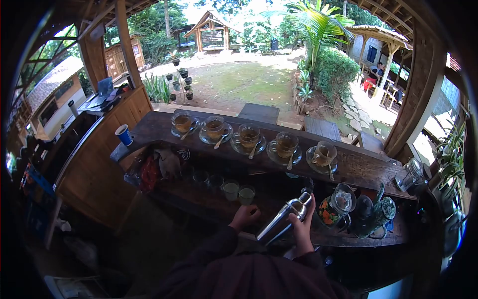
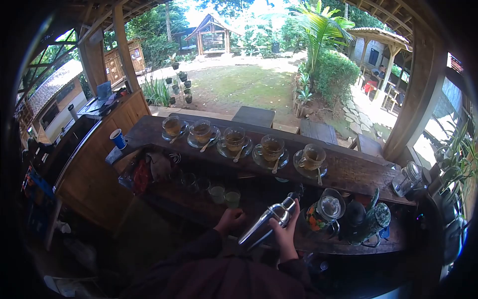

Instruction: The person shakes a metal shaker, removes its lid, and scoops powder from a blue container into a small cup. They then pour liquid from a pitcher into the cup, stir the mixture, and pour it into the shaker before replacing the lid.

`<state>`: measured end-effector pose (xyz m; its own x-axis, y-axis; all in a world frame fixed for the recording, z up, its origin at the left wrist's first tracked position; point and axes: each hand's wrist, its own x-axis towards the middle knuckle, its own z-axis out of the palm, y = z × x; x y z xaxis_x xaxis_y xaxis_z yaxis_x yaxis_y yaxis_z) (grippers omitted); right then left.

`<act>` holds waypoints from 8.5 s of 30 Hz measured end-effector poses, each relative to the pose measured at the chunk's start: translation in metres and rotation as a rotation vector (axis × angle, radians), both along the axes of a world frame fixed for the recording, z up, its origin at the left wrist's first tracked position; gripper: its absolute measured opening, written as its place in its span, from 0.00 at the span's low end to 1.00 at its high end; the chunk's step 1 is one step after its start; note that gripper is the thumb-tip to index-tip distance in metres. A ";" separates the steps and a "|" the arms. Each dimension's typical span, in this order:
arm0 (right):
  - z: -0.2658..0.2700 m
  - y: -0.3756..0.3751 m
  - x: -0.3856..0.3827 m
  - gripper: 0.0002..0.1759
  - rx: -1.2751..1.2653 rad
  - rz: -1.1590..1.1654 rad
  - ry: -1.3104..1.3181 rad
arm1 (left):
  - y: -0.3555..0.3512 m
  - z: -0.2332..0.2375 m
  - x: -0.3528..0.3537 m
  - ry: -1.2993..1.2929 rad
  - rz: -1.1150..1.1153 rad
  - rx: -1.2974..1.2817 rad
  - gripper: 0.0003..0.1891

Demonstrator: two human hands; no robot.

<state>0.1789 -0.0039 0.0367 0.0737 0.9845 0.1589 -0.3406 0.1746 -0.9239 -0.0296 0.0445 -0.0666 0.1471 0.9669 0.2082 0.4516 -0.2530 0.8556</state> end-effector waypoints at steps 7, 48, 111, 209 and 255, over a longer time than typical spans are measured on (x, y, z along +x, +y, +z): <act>-0.015 -0.012 -0.010 0.59 0.051 0.301 -0.185 | -0.001 0.000 0.002 0.000 0.010 0.016 0.14; -0.025 -0.001 0.005 0.52 -0.049 -0.136 -0.015 | 0.000 -0.007 0.001 0.010 0.026 0.036 0.13; -0.017 0.002 0.010 0.54 0.069 -0.076 -0.064 | -0.002 -0.003 0.001 -0.020 0.055 0.021 0.13; 0.078 0.039 -0.022 0.35 0.407 0.262 -1.087 | -0.052 0.078 0.022 -0.324 -0.045 0.070 0.55; 0.005 0.041 0.008 0.46 0.231 0.857 -0.494 | -0.126 0.068 0.007 -0.679 -0.041 -0.022 0.54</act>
